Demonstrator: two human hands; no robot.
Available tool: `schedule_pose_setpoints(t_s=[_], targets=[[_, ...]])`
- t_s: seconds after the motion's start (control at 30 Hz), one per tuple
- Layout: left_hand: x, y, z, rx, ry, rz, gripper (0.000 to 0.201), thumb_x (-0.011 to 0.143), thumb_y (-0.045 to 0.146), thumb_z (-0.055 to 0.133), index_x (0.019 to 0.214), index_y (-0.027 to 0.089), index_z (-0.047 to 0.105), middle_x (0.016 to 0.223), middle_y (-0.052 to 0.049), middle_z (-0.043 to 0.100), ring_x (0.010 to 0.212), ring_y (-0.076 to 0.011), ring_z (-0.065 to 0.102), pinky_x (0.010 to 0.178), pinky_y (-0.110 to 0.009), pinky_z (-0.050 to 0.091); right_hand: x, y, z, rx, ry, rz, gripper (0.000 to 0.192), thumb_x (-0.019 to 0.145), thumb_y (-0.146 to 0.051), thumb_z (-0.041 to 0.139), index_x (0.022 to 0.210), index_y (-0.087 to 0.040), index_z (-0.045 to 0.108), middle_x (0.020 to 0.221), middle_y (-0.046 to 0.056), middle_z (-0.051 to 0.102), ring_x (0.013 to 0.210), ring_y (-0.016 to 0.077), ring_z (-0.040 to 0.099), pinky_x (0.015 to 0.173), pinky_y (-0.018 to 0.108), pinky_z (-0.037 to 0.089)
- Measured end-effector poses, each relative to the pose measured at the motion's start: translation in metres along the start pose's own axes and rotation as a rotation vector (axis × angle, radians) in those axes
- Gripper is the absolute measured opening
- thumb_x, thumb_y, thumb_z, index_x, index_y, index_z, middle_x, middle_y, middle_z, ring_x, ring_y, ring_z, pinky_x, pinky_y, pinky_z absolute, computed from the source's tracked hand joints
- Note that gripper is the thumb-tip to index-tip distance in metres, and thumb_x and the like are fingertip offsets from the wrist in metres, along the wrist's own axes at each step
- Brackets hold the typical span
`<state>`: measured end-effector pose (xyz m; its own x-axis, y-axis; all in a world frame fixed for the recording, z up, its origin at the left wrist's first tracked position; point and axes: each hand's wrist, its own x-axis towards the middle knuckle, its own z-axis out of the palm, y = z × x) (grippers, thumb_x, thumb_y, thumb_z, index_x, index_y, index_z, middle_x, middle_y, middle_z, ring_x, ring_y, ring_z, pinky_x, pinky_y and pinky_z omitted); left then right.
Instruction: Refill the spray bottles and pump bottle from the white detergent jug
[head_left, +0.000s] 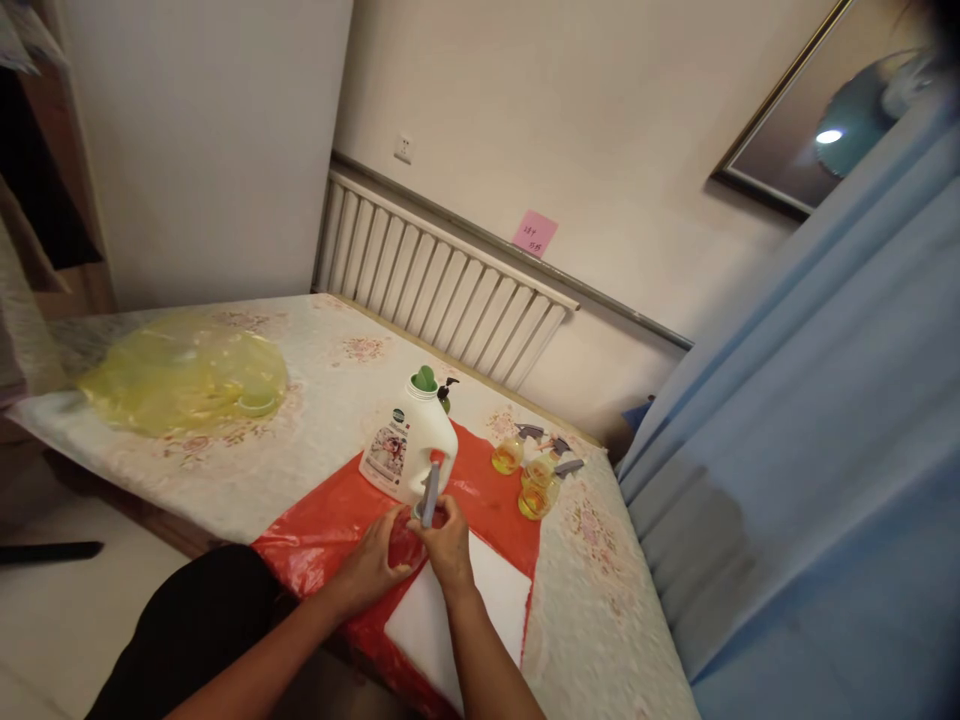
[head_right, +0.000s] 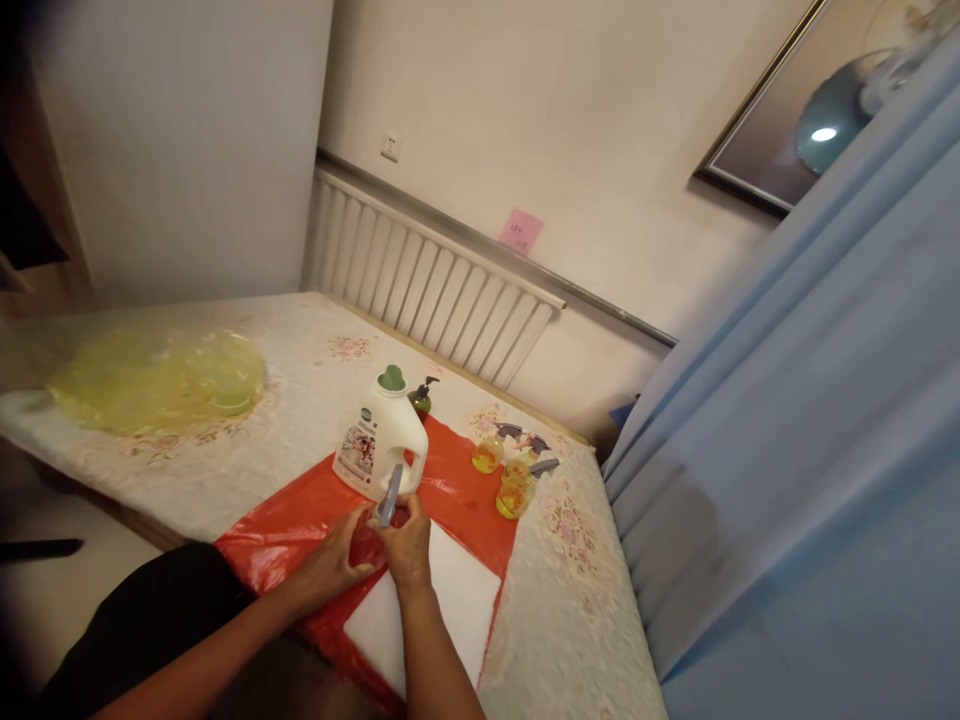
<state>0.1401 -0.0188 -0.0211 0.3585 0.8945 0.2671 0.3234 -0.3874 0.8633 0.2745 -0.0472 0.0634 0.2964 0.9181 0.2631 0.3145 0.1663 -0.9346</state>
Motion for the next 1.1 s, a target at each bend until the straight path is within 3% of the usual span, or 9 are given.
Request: schedule_pose_setpoints(t_s=[0.1,0.33,0.47,0.6,0.87,1.1], targets=[[0.000,0.000,0.000,-0.001,0.000,0.001,0.075,0.068,0.024,0.070,0.138,0.017,0.042,0.142,-0.018,0.056,0.134,-0.0327,0.051,0.113,-0.049,0.041,0.000,0.004,0.007,-0.019,0.046,0.001,0.028,0.060,-0.017,0.076,0.084,-0.020,0.062,0.080,-0.001,0.069,0.077,0.0198,0.063,0.078,0.032,0.052],[0.001,-0.005,0.003,-0.002,0.001,0.008,0.079,0.069,0.023,0.070,0.140,0.014,0.039,0.145,-0.021,0.052,0.137,-0.0347,0.047,0.115,-0.052,0.038,-0.002,0.001,-0.008,0.017,-0.097,-0.043,0.027,0.071,-0.022,0.071,0.098,-0.019,0.073,0.105,0.004,0.075,0.100,0.0236,0.068,0.092,0.035,0.052],[0.001,-0.008,0.005,-0.003,0.008,0.010,0.078,0.070,0.023,0.070,0.141,0.017,0.038,0.144,-0.019,0.052,0.137,-0.0339,0.048,0.114,-0.052,0.039,-0.001,0.005,-0.002,-0.002,-0.027,-0.026,0.019,0.069,-0.021,0.071,0.087,-0.019,0.071,0.087,0.001,0.075,0.084,0.0213,0.068,0.083,0.032,0.053],[0.001,-0.010,0.005,-0.009,0.015,0.024,0.076,0.070,0.024,0.072,0.139,0.021,0.041,0.140,-0.016,0.056,0.133,-0.0327,0.051,0.112,-0.051,0.042,-0.002,0.009,0.009,-0.037,0.096,-0.005,0.023,0.062,-0.019,0.074,0.083,-0.020,0.066,0.079,-0.001,0.071,0.074,0.0188,0.063,0.075,0.030,0.051],[0.002,-0.014,0.007,0.004,0.020,0.029,0.077,0.069,0.024,0.071,0.140,0.020,0.040,0.145,-0.018,0.053,0.136,-0.0334,0.049,0.114,-0.052,0.040,-0.008,0.004,-0.005,0.002,-0.040,-0.064,0.029,0.072,-0.020,0.069,0.101,-0.021,0.073,0.102,0.004,0.076,0.098,0.0242,0.068,0.092,0.035,0.051],[0.003,-0.015,0.008,0.023,0.012,0.033,0.076,0.070,0.025,0.070,0.139,0.016,0.038,0.143,-0.021,0.053,0.136,-0.0337,0.049,0.114,-0.052,0.039,-0.003,0.012,0.008,-0.023,0.078,-0.022,0.018,0.068,-0.021,0.071,0.086,-0.020,0.067,0.085,0.001,0.073,0.081,0.0211,0.065,0.080,0.032,0.052]])
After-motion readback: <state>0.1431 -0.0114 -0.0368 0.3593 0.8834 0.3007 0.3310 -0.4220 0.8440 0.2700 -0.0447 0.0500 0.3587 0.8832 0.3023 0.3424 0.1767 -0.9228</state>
